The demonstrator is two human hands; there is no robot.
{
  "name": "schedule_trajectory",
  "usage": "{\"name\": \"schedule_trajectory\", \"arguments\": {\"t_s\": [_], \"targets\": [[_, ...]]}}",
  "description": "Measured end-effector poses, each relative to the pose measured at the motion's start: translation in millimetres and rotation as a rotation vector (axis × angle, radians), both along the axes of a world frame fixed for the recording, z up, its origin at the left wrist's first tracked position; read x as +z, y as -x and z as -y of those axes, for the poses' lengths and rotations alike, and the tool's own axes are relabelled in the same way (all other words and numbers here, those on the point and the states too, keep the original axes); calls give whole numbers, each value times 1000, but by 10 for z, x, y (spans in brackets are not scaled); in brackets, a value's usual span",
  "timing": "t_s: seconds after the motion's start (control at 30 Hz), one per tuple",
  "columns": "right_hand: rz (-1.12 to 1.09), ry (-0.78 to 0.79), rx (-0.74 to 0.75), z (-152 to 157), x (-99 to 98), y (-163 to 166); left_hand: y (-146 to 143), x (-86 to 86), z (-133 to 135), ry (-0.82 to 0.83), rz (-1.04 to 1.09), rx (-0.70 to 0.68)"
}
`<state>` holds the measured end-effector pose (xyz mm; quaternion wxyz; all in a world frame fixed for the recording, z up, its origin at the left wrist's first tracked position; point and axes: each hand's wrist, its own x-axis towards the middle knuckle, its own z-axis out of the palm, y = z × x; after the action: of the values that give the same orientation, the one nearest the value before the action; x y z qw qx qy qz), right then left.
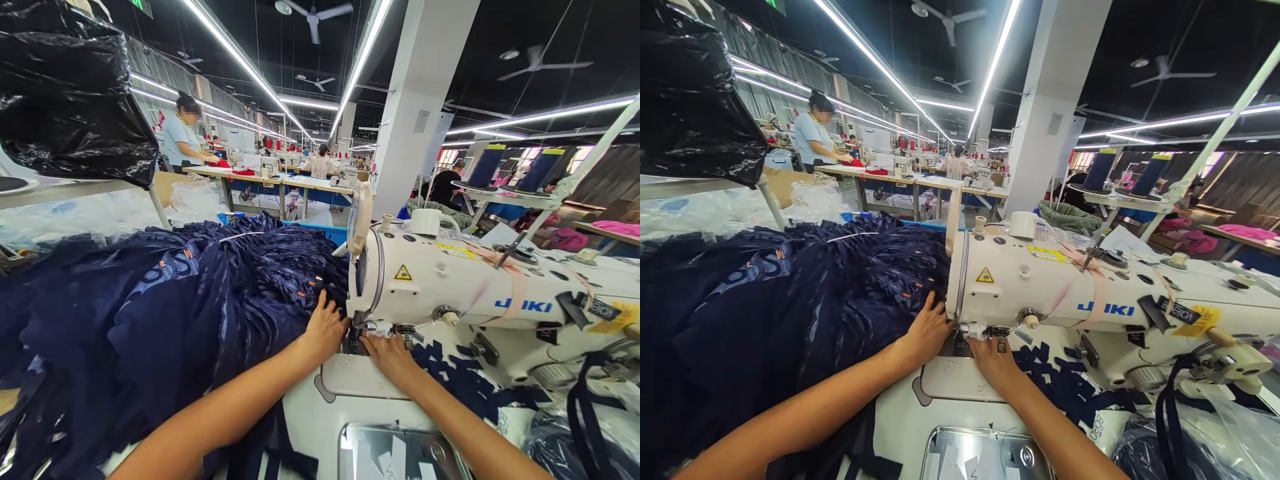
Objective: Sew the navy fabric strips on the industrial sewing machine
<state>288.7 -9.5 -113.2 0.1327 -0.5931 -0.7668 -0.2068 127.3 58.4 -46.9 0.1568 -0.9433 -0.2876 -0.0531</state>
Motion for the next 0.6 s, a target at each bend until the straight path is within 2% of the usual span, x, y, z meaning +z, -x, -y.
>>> {"name": "schedule_trajectory", "arguments": {"t_s": [0.1,0.17,0.27,0.33,0.4,0.47,0.6], "targets": [[22,-6,39,-4,65,-57,33,-8,118,-40,-3,5],[-2,17,100,22,143,-124,166,19,251,-83,8,-50],[-70,21,188,123,264,-202,581,148,465,-172,166,-166],[-141,29,233,226,326,-181,939,277,566,-255,366,-140],[-242,85,305,339,377,-67,1259,395,614,-321,486,-42],[-368,181,376,426,425,144,1463,466,618,-310,463,3],[-649,314,408,379,473,690,1494,462,581,-303,318,15]]}}
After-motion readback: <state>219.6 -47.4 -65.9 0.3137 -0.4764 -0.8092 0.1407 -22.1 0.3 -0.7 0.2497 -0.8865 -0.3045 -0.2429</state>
